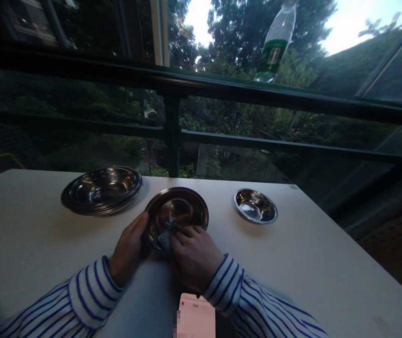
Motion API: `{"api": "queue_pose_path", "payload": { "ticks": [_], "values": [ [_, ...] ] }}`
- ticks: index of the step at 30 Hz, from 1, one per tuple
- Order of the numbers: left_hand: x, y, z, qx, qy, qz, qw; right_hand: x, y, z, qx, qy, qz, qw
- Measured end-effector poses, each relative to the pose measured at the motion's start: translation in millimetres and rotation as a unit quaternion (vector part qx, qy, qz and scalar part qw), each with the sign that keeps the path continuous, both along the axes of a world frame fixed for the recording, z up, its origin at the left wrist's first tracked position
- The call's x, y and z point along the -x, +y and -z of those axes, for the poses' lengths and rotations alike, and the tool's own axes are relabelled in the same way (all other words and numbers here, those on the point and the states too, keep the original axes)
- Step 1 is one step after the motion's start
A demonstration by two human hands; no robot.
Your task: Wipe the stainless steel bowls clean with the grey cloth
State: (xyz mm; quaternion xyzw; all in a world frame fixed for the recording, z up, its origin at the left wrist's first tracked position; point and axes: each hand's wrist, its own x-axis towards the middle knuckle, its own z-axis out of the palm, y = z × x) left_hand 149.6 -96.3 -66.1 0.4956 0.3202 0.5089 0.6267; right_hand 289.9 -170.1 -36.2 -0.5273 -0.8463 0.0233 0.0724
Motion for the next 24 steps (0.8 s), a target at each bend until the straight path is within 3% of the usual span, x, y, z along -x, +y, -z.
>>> {"api": "queue_pose_path", "payload": {
  "ticks": [7,13,20,24],
  "values": [
    [0,-1,0.3,-0.009,-0.008,-0.020,1.000,6,6,12.4,-0.023,0.062,-0.051,0.997],
    [2,1,-0.1,0.013,-0.009,-0.006,1.000,0,-2,-1.4,-0.001,0.005,0.001,1.000],
    [0,-2,-1.9,0.010,-0.016,0.017,1.000,9,7,11.6,-0.025,0.076,-0.040,0.996],
    [0,-3,-4.4,0.012,-0.023,0.007,1.000,2,3,4.7,-0.005,0.042,-0.030,0.999]
  ]
}}
